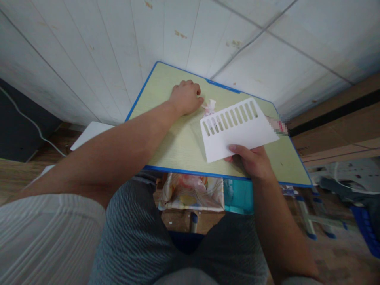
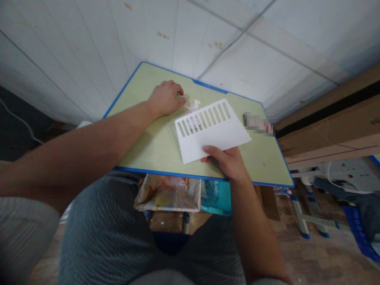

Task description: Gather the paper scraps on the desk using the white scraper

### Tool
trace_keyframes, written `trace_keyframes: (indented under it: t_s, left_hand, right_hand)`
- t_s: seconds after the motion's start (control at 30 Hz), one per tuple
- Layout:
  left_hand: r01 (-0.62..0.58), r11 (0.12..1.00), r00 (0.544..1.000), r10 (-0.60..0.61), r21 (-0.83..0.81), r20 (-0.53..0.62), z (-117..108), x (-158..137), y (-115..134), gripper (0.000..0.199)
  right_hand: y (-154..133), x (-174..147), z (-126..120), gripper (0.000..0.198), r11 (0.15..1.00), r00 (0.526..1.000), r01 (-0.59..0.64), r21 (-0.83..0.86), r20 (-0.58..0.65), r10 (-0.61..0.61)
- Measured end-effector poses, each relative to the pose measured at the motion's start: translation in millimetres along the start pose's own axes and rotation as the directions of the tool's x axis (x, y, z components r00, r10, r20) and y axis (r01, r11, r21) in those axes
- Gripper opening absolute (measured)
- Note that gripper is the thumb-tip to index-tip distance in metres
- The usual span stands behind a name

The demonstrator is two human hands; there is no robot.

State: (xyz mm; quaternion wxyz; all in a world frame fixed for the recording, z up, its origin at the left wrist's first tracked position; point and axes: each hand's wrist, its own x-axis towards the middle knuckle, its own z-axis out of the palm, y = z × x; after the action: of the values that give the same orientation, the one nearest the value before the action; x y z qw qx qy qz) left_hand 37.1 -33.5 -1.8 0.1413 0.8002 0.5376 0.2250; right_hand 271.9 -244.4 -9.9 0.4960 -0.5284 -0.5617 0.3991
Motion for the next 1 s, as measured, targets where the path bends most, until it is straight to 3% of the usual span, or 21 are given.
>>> trace_keyframes:
  t_s: [0.13, 0.2, 0.63, 0.8, 1.0]
  left_hand:
    - [-0.01, 1.0, 1.0, 0.01, -0.003, -0.027, 2, 2, -2, 0.041]
    - [-0.01, 1.0, 0.999, 0.01, 0.0, -0.031, 2, 2, -2, 0.041]
    - [0.026, 0.999, 1.0, -0.026, 0.029, 0.015, -4, -3, 6, 0.043]
    - [-0.002, 1.0, 1.0, 0.002, 0.009, -0.024, 0, 0, 2, 0.041]
    - [0.002, 1.0, 1.0, -0.002, 0.002, -0.014, 1, 1, -1, 0.042]
  right_hand:
    - [11, 13, 3, 0.032, 0.998, 0.963, 0.061, 0.017, -0.264, -0.055]
    - [14, 16, 3, 0.034, 0.999, 0.946, 0.053, -0.001, -0.32, -0.05]
    - [8, 11, 3, 0.031, 0.983, 0.978, 0.066, -0.173, -0.185, -0.098]
    - [8, 8, 2, 0.031, 0.982, 0.986, 0.071, -0.175, -0.137, -0.096]
    - [7, 10, 5, 0.036, 0.991, 0.974, 0.051, -0.12, -0.213, -0.076]
